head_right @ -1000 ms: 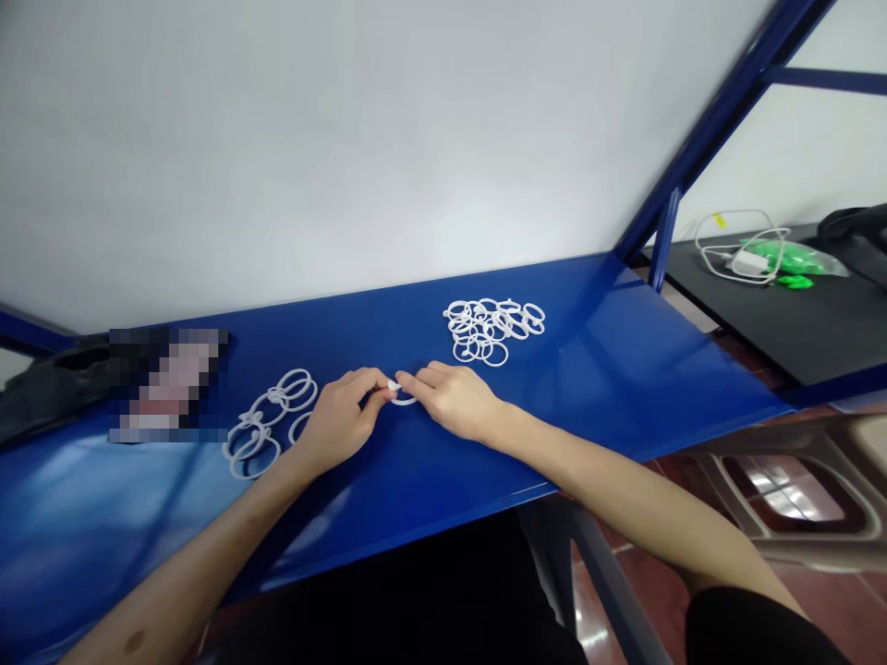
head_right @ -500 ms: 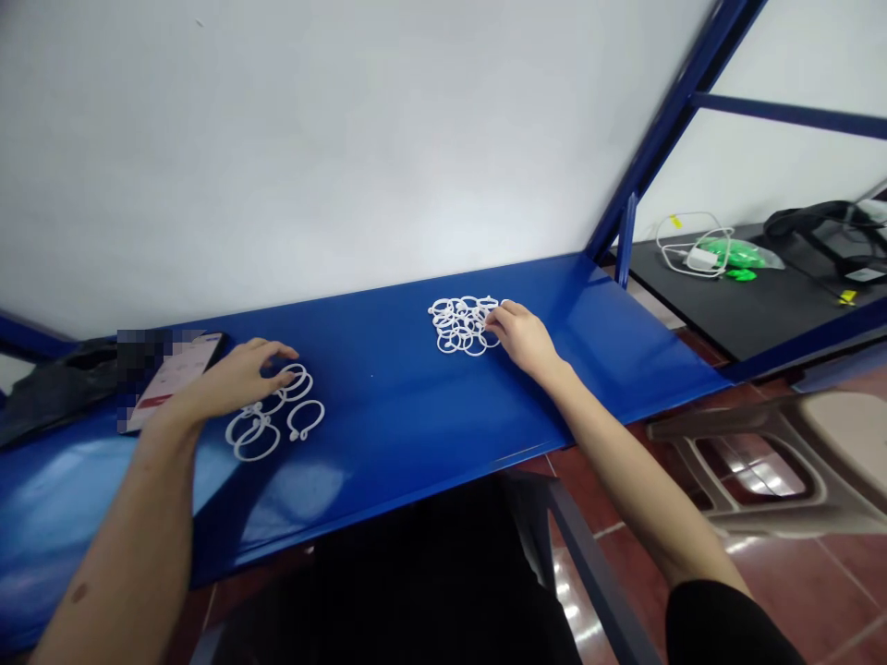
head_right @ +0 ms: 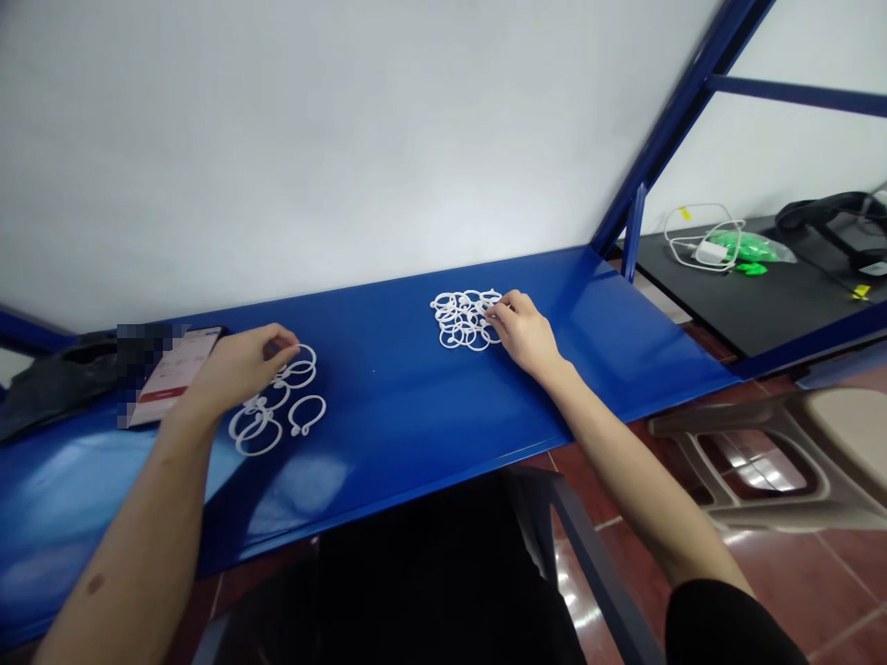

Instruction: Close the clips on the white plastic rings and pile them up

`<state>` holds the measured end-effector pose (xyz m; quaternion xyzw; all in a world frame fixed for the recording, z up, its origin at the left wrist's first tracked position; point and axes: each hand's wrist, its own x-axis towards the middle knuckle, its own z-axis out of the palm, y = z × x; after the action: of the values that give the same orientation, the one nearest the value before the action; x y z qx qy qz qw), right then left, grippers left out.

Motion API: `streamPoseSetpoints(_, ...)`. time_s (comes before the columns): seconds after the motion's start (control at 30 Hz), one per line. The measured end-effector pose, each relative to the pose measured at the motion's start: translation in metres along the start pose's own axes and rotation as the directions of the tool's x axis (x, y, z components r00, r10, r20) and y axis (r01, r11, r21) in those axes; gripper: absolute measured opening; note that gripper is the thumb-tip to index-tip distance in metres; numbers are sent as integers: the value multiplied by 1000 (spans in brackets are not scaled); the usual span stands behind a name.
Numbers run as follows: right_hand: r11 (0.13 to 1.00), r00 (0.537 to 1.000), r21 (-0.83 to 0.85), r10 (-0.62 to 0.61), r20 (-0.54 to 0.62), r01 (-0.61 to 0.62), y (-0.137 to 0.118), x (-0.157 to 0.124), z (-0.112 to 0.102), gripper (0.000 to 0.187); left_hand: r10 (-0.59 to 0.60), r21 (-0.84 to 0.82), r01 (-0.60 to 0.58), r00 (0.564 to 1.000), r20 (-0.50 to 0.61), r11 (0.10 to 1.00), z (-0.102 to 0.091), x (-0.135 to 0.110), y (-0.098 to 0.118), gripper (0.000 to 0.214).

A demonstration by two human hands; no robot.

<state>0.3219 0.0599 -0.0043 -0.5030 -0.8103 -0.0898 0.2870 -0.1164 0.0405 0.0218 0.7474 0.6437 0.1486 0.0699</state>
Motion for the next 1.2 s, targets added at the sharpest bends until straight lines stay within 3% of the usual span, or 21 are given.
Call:
streamPoseSetpoints(0.13,992,998,109,-59,-19,61,-32,12,-6,22,38,-85,-64,959,-280,994,-5,-6,27,23)
streamPoseSetpoints(0.23,938,987,318,-157,38,137,-69,26,-5,21,108,-211,-186,936,-335,960,1,-12,53,19)
streamPoseSetpoints(0.3,846,972,517,-211,101,130,-94,33,1,20,190,-258,-277,929,-318,925,10,-16,70,16)
streamPoseSetpoints(0.4,626,946,779,-225,235,-45,-122,33,15,33,254,-333,-347,922,-292,877,24,-23,89,12)
streamPoseSetpoints(0.5,458,935,871,-195,296,-181,-132,26,26,32,182,-423,-268,956,-232,866,33,-28,99,15)
streamPoseSetpoints(0.63,328,948,908,-89,304,-261,-128,18,30,31,33,-570,-97,992,-122,816,37,-27,102,30)
streamPoseSetpoints(0.73,249,960,932,-25,279,-264,-124,18,30,33,-12,-636,2,1000,-12,772,37,-24,100,31)
streamPoseSetpoints(0.9,267,963,928,-6,270,-258,-126,16,32,30,-17,-624,25,1000,18,781,37,-24,100,32)
streamPoseSetpoints(1.03,355,964,904,-28,265,-238,-128,12,32,21,20,-556,-60,997,-78,829,38,-26,104,23)
streamPoseSetpoints(1.2,388,952,888,-74,296,-246,-127,8,29,17,118,-422,-202,969,-217,884,44,-30,103,18)
